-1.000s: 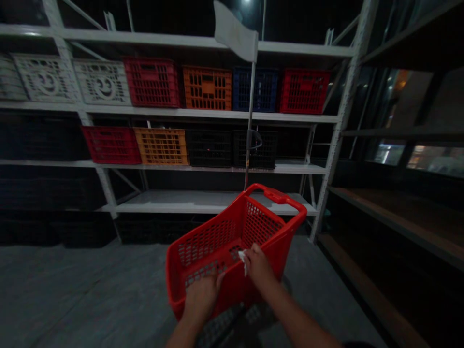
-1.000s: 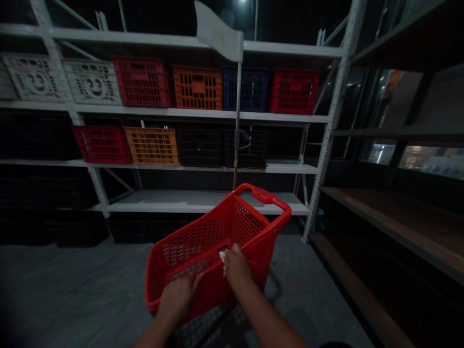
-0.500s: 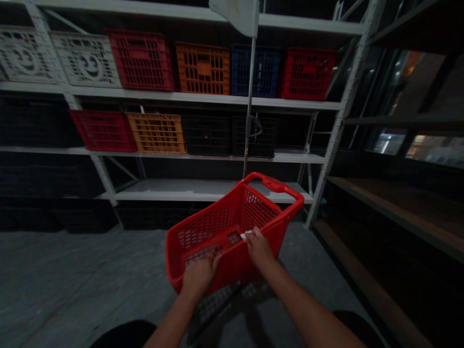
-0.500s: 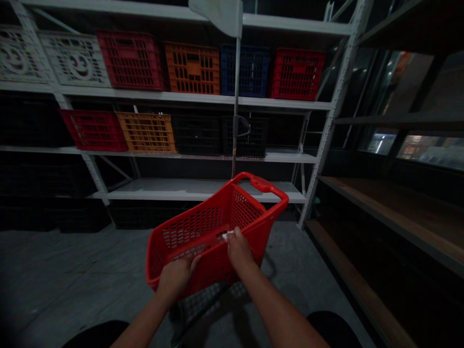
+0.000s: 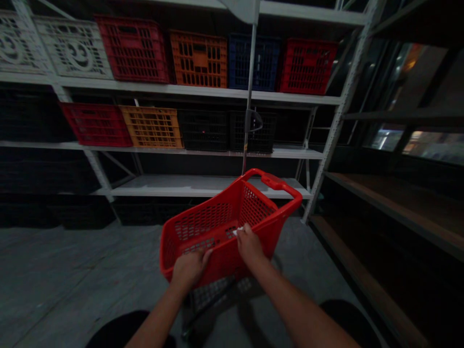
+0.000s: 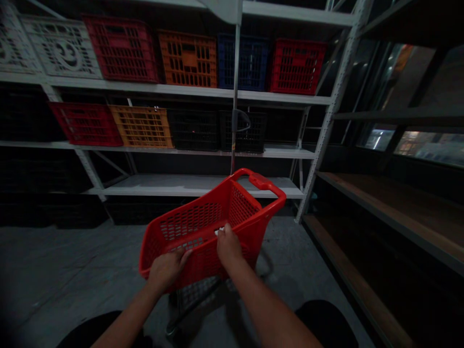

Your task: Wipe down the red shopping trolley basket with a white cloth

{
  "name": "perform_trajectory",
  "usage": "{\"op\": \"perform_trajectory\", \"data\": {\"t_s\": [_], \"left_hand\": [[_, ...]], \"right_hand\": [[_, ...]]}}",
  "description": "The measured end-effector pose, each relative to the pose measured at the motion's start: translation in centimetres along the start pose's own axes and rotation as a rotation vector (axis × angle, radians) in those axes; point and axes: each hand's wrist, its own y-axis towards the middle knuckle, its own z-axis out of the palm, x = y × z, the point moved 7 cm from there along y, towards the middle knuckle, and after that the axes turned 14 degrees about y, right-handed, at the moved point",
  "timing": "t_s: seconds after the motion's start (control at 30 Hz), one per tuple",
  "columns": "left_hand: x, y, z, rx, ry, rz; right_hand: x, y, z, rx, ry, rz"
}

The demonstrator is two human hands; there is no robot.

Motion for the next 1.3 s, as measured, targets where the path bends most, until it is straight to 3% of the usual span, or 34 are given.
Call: {"op": "perform_trajectory", "data": {"t_s": [0.07, 0.13, 0.37, 0.47, 0.57, 0.63, 0.7, 0.8, 0.9, 0.97, 1.03, 1.17, 1.23, 1.3], "left_hand": [[0.5, 0.0, 0.1, 0.007, 0.011, 0.011], [1.0, 0.1, 0.3, 0.016, 0.017, 0.016], [3.0, 0.8, 1.5, 0.031, -0.015, 0.068], [4.1, 1.0, 1.7, 0.027, -0.050, 0.057], [4.5, 1.4, 0.5, -0.037, -0.035, -0.018], [3.1, 2.0, -1.5, -0.119, -0.026, -0.038], [-0.1, 3.0, -4.0, -0.208, -0.080, 0.005], [-6.7, 4.6, -6.9, -0.267, -0.142, 0.132], [-11.7, 5.8, -7.8, -0.285, -0.167, 0.195], [-13.0, 6.2, -7.3, -0.279, -0.162, 0.183], [-13.0, 6.3, -6.6, -0.277, -0.156, 0.170], [-12.2, 6.1, -5.7, -0.280, -0.149, 0.176], [-12.1, 6.1, -5.6, -0.279, -0.148, 0.175], [-12.1, 6.1, -5.6, -0.278, -0.148, 0.172]], "right_hand": [[0.2, -0.1, -0.3, 0.007, -0.054, 0.008], [-0.6, 0.2, -2.6, -0.033, -0.108, 0.013], [-6.6, 1.7, -16.2, -0.323, -0.255, 0.106], [-7.3, 1.5, -19.0, -0.418, -0.262, 0.129], [-6.1, 1.1, -17.9, -0.412, -0.210, 0.088], [-4.7, 0.8, -15.7, -0.379, -0.167, 0.036], [-3.1, 0.5, -13.1, -0.340, -0.127, -0.018], [-1.1, 0.3, -9.5, -0.286, -0.073, -0.086], [-0.5, 0.1, -8.0, -0.266, -0.050, -0.120], [-1.0, 0.1, -8.9, -0.278, -0.044, -0.129], [-2.3, 0.0, -11.6, -0.343, -0.042, -0.122], [-5.4, -1.2, -17.6, -0.623, -0.047, -0.088], [-6.1, -2.2, -17.8, -0.736, -0.025, -0.106], [-6.0, -3.2, -15.6, -0.762, 0.023, -0.153]]}}
